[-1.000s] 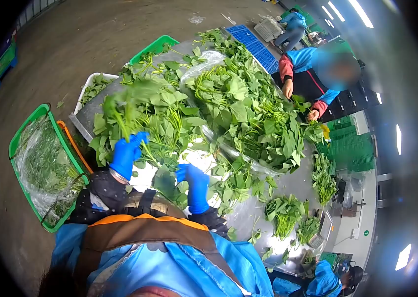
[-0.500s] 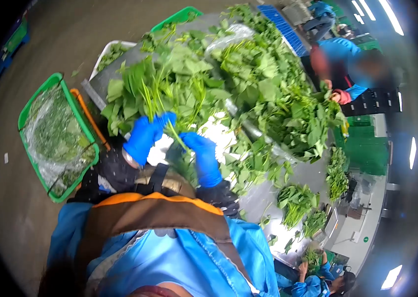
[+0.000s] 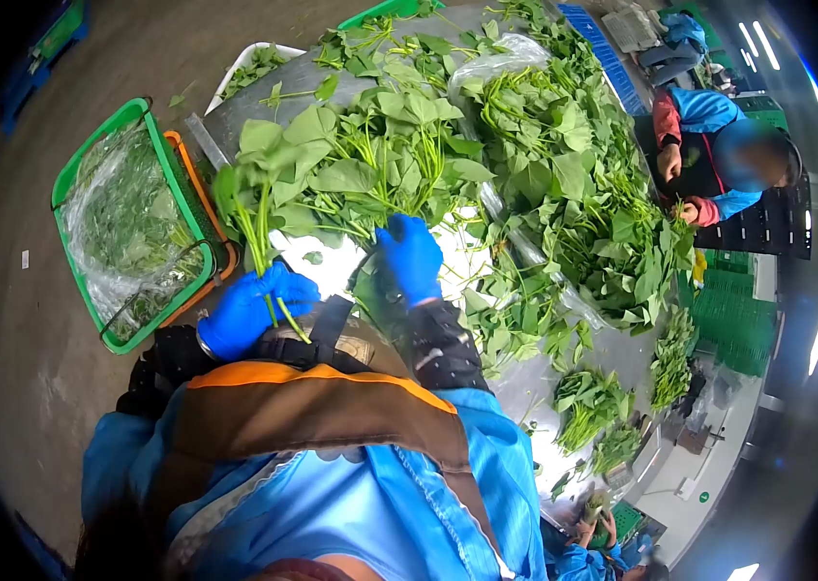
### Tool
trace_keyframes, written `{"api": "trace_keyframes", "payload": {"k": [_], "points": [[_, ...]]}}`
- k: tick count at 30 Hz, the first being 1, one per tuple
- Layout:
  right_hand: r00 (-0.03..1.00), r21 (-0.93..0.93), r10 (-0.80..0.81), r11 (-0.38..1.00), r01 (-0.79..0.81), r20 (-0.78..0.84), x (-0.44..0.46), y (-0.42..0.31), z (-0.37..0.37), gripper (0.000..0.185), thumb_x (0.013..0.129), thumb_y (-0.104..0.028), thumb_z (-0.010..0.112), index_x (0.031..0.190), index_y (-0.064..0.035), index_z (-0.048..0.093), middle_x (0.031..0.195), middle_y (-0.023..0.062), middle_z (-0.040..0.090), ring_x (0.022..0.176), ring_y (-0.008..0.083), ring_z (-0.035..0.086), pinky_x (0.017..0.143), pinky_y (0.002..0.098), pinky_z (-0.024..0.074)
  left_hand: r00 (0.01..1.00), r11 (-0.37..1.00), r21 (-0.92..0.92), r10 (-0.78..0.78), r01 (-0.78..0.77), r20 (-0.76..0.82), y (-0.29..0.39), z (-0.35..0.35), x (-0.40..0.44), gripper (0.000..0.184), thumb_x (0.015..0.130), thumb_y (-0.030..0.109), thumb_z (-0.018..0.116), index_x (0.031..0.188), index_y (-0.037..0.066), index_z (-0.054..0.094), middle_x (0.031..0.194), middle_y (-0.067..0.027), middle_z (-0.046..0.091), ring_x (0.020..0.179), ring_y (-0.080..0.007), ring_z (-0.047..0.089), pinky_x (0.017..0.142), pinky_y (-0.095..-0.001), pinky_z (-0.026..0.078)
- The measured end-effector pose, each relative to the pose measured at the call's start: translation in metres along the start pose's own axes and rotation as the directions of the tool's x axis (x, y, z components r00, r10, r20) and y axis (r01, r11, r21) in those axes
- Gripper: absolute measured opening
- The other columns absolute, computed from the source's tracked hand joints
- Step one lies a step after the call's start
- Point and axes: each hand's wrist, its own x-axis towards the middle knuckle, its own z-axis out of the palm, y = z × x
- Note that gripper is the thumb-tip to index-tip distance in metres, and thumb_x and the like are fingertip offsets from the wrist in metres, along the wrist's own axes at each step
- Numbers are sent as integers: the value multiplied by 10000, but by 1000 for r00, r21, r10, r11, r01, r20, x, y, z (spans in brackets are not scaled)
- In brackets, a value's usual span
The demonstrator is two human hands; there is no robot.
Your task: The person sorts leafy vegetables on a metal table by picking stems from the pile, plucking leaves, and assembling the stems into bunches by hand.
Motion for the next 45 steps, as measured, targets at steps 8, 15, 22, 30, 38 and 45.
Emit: {"api": "trace_keyframes", "payload": {"k": [8, 15, 22, 30, 38, 45], "points": [[958, 926, 154, 258, -276, 242, 12, -1, -73, 163, 815, -120, 543, 904, -14, 629, 799, 8, 609, 730, 87, 551, 630, 225, 432, 948, 909, -284, 317, -305, -2, 34, -17, 18, 279, 899, 285, 433, 762, 44, 463, 593, -50, 397, 459, -133, 338, 462, -247, 291], [933, 685, 303, 639, -351, 196, 2, 68, -53, 354, 689, -120, 668, 1008, 9, 588, 893, 97, 613, 774, 191, 567, 725, 297, 439, 976, 936, -340, 153, -93, 155, 6, -26, 60, 344, 888, 289, 450, 614, 82, 433, 537, -23, 379, 428, -112, 313, 441, -249, 255], [972, 343, 12, 936, 72, -236, -2, 22, -63, 142, 739, -105, 642, 877, -70, 637, 783, 49, 610, 669, 157, 568, 621, 252, 446, 998, 989, -140, -49, 43, -39, -23, -27, 44, 377, 884, 325, 445, 598, 79, 433, 530, -27, 387, 463, -122, 363, 459, -245, 293], [954, 579, 115, 812, 72, -279, 22, 4, -44, 240, 737, -84, 671, 945, 18, 608, 807, 57, 619, 665, 113, 554, 598, 224, 442, 949, 937, 209, 304, -281, -84, 15, -13, 37, 440, 923, 362, 365, 996, -42, 527, 607, -9, 444, 511, -82, 385, 469, -219, 295], [987, 877, 158, 475, -76, 0, -4, -39, -59, 247, 740, -2, 644, 981, 33, 603, 847, 91, 637, 692, 127, 589, 617, 230, 474, 943, 943, 5, 331, -332, 33, 19, 18, 70, 339, 867, 191, 505, 1144, -3, 509, 784, -2, 524, 618, -45, 420, 541, -180, 314], [965, 801, -18, 561, -208, 263, -26, -67, -46, 205, 716, -19, 675, 909, 23, 619, 738, 50, 615, 616, 92, 548, 563, 205, 445, 962, 966, 8, 258, -260, 85, -4, 29, 87, 317, 858, 231, 541, 1106, 33, 549, 848, 28, 549, 636, -48, 437, 551, -193, 341]]}}
